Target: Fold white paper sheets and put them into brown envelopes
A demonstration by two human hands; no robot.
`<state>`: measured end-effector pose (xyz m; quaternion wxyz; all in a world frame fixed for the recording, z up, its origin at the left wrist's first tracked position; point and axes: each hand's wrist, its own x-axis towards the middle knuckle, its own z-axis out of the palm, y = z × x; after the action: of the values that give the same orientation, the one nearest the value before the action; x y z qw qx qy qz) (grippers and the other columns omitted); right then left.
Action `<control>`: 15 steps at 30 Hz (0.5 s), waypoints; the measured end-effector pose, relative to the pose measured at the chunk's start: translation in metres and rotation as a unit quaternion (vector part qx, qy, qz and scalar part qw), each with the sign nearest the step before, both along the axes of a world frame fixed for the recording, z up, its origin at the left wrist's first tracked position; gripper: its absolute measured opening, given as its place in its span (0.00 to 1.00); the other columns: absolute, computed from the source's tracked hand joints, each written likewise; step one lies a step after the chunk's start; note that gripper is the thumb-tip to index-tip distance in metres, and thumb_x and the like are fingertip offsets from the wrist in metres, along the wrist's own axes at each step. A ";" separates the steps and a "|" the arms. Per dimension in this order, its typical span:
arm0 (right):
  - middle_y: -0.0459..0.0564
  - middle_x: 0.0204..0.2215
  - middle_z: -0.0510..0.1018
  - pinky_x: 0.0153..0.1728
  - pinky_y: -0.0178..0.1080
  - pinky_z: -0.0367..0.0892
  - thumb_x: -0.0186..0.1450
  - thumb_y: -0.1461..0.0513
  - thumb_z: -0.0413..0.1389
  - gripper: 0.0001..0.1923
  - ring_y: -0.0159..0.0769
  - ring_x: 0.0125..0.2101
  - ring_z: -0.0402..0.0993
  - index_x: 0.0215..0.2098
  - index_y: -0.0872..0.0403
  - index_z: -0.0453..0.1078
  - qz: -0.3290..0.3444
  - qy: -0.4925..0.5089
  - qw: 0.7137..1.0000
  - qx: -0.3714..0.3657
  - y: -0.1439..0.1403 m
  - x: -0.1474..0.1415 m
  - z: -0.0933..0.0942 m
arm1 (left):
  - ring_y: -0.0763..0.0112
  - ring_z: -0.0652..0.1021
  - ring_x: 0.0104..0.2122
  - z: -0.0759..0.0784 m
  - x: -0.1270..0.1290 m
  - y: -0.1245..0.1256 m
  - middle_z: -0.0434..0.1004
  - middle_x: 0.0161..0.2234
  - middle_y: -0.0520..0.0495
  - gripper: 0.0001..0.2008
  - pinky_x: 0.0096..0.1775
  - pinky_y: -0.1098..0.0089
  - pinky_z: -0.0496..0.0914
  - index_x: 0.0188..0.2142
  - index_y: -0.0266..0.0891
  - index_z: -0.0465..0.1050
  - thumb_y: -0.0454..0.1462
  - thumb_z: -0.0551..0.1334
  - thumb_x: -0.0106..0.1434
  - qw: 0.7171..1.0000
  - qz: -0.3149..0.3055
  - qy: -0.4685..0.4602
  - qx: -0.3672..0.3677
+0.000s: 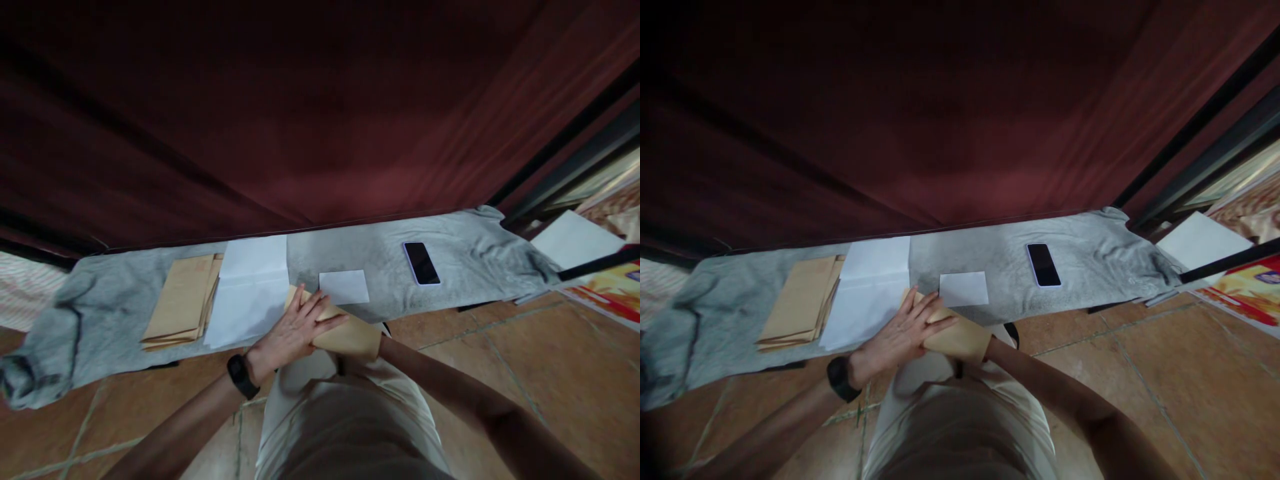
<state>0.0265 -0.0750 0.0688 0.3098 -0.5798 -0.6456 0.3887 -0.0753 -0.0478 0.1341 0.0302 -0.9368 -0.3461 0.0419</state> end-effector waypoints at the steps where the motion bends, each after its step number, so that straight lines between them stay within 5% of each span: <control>1: 0.55 0.62 0.69 0.64 0.64 0.55 0.61 0.72 0.52 0.35 0.48 0.67 0.57 0.65 0.44 0.66 -0.011 0.002 1.000 -0.005 -0.003 0.005 -0.002 | 0.47 0.58 0.69 -0.001 0.004 -0.001 0.59 0.69 0.39 0.48 0.67 0.36 0.42 0.73 0.57 0.42 0.44 0.69 0.61 1.000 -0.011 0.002 0.004; 10: 0.53 0.60 0.71 0.61 0.76 0.52 0.63 0.70 0.53 0.33 0.51 0.63 0.62 0.63 0.39 0.67 -0.008 0.011 1.000 -0.028 -0.002 0.010 0.001 | 0.51 0.62 0.67 -0.005 0.013 0.001 0.64 0.67 0.44 0.45 0.67 0.39 0.46 0.73 0.61 0.40 0.35 0.64 0.65 0.999 -0.044 0.001 0.023; 15: 0.54 0.58 0.72 0.63 0.69 0.55 0.64 0.71 0.49 0.32 0.48 0.65 0.62 0.64 0.42 0.67 -0.009 -0.004 0.999 -0.036 -0.003 0.015 -0.004 | 0.49 0.58 0.69 -0.009 0.013 0.002 0.56 0.71 0.40 0.47 0.68 0.40 0.44 0.73 0.58 0.41 0.41 0.68 0.63 0.999 -0.038 -0.011 0.009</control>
<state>0.0416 -0.0778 0.0648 0.2894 -0.5976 -0.6275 0.4067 -0.0622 -0.0463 0.1253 0.0365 -0.9494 -0.3107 0.0272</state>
